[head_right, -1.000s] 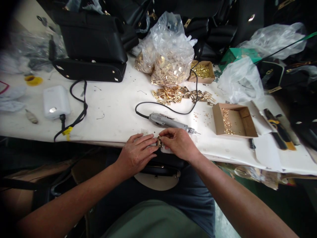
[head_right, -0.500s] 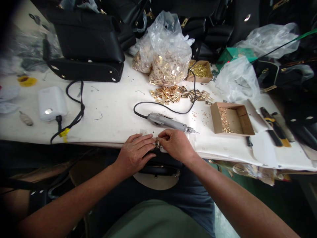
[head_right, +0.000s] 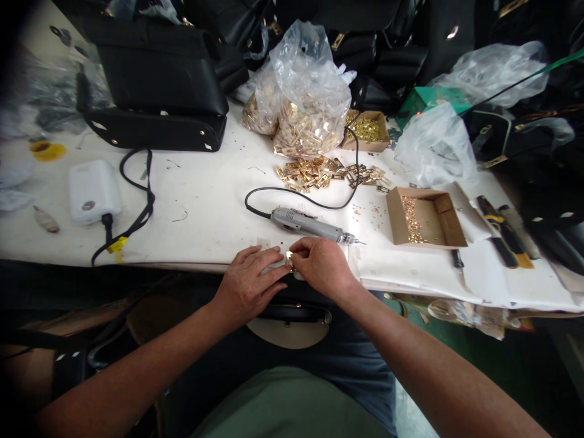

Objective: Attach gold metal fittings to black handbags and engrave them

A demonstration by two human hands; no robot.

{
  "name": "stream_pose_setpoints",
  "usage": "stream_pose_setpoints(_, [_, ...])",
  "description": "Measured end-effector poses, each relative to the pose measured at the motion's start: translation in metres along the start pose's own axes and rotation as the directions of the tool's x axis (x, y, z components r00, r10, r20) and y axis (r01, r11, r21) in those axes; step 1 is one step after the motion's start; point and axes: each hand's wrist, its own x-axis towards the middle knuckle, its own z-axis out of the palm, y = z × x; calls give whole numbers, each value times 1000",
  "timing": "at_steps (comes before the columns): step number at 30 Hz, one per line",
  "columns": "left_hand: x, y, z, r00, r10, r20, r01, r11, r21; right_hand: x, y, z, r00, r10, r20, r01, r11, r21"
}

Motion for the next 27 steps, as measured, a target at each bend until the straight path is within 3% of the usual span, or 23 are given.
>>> stream_pose_setpoints(8, [4, 1, -4, 998, 19, 58, -20, 1000, 16, -3, 0, -3, 998, -54, 36, 54, 999, 3])
stream_pose_setpoints(18, [7, 1, -6, 998, -11, 68, 12, 1000, -24, -7, 16, -16, 939, -293, 182, 299, 954, -1])
stream_pose_setpoints(27, [9, -1, -6, 996, -45, 74, 49, 997, -59, -10, 12, -14, 937, -315, 151, 324, 945, -39])
